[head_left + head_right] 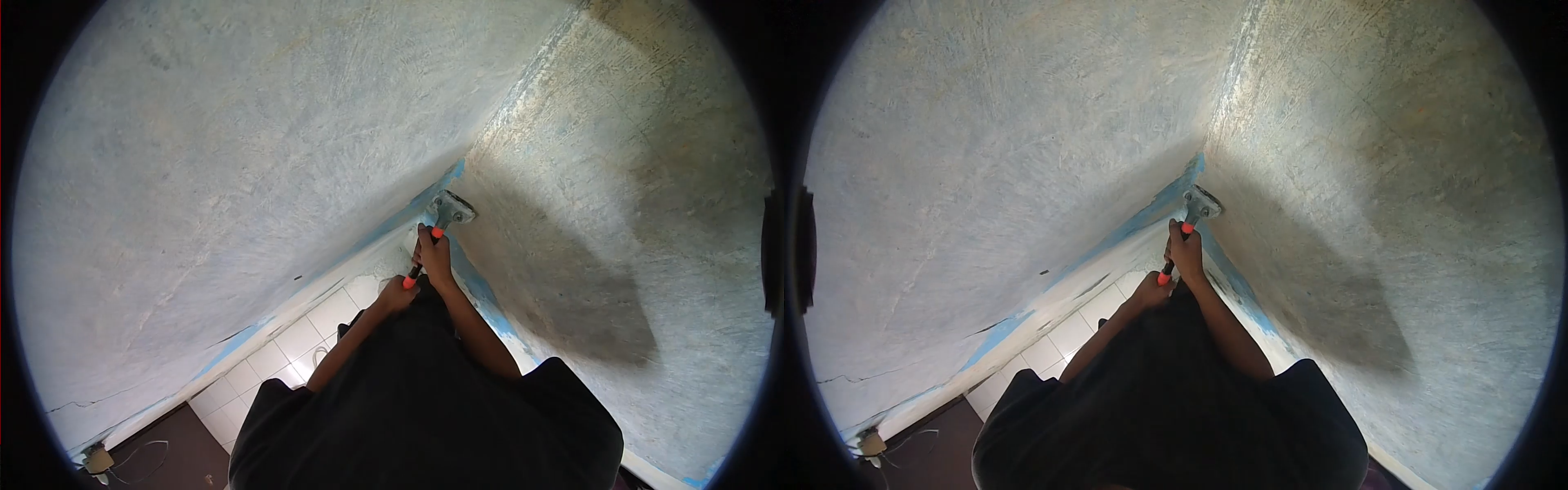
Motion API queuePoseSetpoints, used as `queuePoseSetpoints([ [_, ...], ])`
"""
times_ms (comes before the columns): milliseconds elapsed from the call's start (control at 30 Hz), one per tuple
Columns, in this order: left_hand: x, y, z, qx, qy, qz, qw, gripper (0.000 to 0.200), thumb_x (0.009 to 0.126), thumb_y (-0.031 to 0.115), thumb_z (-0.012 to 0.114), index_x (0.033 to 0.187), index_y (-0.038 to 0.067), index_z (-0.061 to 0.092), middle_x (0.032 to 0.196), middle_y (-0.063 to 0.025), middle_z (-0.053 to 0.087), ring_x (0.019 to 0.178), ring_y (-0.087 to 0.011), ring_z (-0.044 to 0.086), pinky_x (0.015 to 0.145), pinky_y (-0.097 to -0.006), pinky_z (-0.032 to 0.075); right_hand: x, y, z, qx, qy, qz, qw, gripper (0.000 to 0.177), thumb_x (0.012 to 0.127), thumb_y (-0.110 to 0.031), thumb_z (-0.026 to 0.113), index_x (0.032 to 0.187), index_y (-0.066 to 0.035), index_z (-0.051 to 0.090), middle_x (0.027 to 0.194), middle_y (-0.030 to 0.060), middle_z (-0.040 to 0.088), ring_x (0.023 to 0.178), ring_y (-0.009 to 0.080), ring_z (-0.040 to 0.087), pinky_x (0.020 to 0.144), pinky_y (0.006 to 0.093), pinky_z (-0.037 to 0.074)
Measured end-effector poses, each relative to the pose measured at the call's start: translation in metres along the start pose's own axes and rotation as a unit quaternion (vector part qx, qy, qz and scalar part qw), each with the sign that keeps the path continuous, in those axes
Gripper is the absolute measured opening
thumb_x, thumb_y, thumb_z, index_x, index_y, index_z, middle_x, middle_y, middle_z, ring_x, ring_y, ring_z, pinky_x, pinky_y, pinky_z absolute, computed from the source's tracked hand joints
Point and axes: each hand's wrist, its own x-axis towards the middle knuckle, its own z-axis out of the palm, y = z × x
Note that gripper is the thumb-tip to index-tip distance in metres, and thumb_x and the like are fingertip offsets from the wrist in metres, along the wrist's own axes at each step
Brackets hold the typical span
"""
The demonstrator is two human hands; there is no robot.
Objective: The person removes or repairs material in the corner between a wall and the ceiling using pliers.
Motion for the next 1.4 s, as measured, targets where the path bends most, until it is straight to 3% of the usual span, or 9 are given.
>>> queuePoseSetpoints([
  [133, 0.015, -0.006, 0.001, 0.055, 0.040, 0.034, 0.997, 0.033, 0.079, 0.030, 0.063, 0.073, -0.003, 0.061, 0.063, -0.0145, 0.063, 0.060, -0.0242, 0.064, 0.059, -0.0391, 0.049, 0.003, -0.004, 0.004, -0.008, 0.004, -0.013, 1.000, 0.038, 0.096, -0.027, 0.055, 0.065, -0.009, 0.042, 0.049, -0.0010, 0.038, 0.038, 0.0105, 0.038, 0.039, 0.0287, 0.035],
  [233, 0.000, 0.016, 0.000, -0.020, 0.006, -0.008, 1.000, 0.036, 0.078, 0.031, 0.063, 0.074, -0.005, 0.061, 0.065, -0.0179, 0.063, 0.064, -0.0288, 0.065, 0.062, -0.0415, 0.049, -0.005, -0.013, 0.004, -0.019, -0.005, -0.033, 0.999, 0.037, 0.096, -0.026, 0.055, 0.066, -0.010, 0.042, 0.048, -0.0017, 0.039, 0.037, 0.0097, 0.039, 0.037, 0.0279, 0.034],
  [433, 0.001, 0.015, -0.008, 0.048, 0.028, -0.020, 0.998, 0.039, 0.078, 0.031, 0.062, 0.076, -0.007, 0.061, 0.070, -0.0226, 0.064, 0.071, -0.0359, 0.066, 0.067, -0.0454, 0.049, 0.001, -0.001, 0.003, -0.008, 0.004, -0.027, 1.000, 0.037, 0.096, -0.026, 0.053, 0.066, -0.008, 0.042, 0.050, -0.0004, 0.038, 0.038, 0.0111, 0.040, 0.040, 0.0295, 0.037],
  [700, -0.006, 0.025, -0.017, 0.054, 0.031, 0.006, 0.998, 0.038, 0.078, 0.031, 0.063, 0.079, -0.007, 0.062, 0.073, -0.0245, 0.064, 0.074, -0.0362, 0.066, 0.067, -0.0441, 0.049, 0.002, -0.003, 0.007, 0.004, 0.003, -0.025, 1.000, 0.037, 0.097, -0.025, 0.052, 0.066, -0.010, 0.039, 0.050, -0.0015, 0.035, 0.038, 0.0105, 0.036, 0.040, 0.0298, 0.036],
  [833, -0.015, 0.044, -0.021, 0.064, 0.035, 0.003, 0.997, 0.038, 0.078, 0.032, 0.063, 0.079, -0.006, 0.063, 0.073, -0.0241, 0.064, 0.074, -0.0348, 0.066, 0.067, -0.0439, 0.049, 0.000, -0.013, 0.010, 0.012, 0.003, -0.041, 0.999, 0.037, 0.096, -0.025, 0.054, 0.065, -0.008, 0.042, 0.049, 0.0001, 0.040, 0.037, 0.0109, 0.039, 0.037, 0.0290, 0.035],
  [1033, 0.000, 0.020, -0.018, 0.056, 0.012, -0.006, 0.998, 0.038, 0.079, 0.032, 0.063, 0.078, -0.006, 0.063, 0.070, -0.0212, 0.065, 0.070, -0.0333, 0.066, 0.065, -0.0429, 0.049, 0.006, 0.007, 0.002, 0.015, 0.008, -0.039, 0.999, 0.037, 0.096, -0.025, 0.055, 0.066, -0.008, 0.043, 0.048, -0.0004, 0.039, 0.036, 0.0108, 0.039, 0.037, 0.0291, 0.035],
  [1133, -0.010, 0.043, -0.019, 0.065, 0.042, 0.019, 0.997, 0.035, 0.078, 0.032, 0.060, 0.071, -0.002, 0.060, 0.061, -0.0114, 0.060, 0.058, -0.0214, 0.060, 0.058, -0.0389, 0.045, 0.007, -0.003, 0.008, 0.002, 0.015, -0.040, 0.999, 0.037, 0.096, -0.026, 0.055, 0.066, -0.009, 0.043, 0.049, -0.0008, 0.038, 0.037, 0.0106, 0.038, 0.038, 0.0290, 0.035],
  [1233, -0.008, 0.032, -0.014, -0.005, -0.018, -0.029, 0.999, 0.039, 0.079, 0.032, 0.064, 0.079, -0.007, 0.062, 0.070, -0.0212, 0.065, 0.070, -0.0340, 0.066, 0.065, -0.0430, 0.049, -0.004, -0.013, 0.007, -0.008, 0.006, -0.033, 0.999, 0.037, 0.096, -0.027, 0.053, 0.066, -0.010, 0.042, 0.050, -0.0013, 0.036, 0.038, 0.0103, 0.035, 0.040, 0.0290, 0.035],
  [1400, -0.004, 0.028, -0.019, 0.073, 0.033, 0.027, 0.996, 0.037, 0.079, 0.030, 0.063, 0.077, -0.007, 0.061, 0.070, -0.0234, 0.064, 0.072, -0.0367, 0.065, 0.065, -0.0439, 0.049, 0.005, 0.005, 0.003, 0.015, 0.012, -0.039, 0.999, 0.037, 0.096, -0.027, 0.054, 0.066, -0.010, 0.042, 0.049, -0.0018, 0.036, 0.038, 0.0100, 0.035, 0.040, 0.0291, 0.035],
])
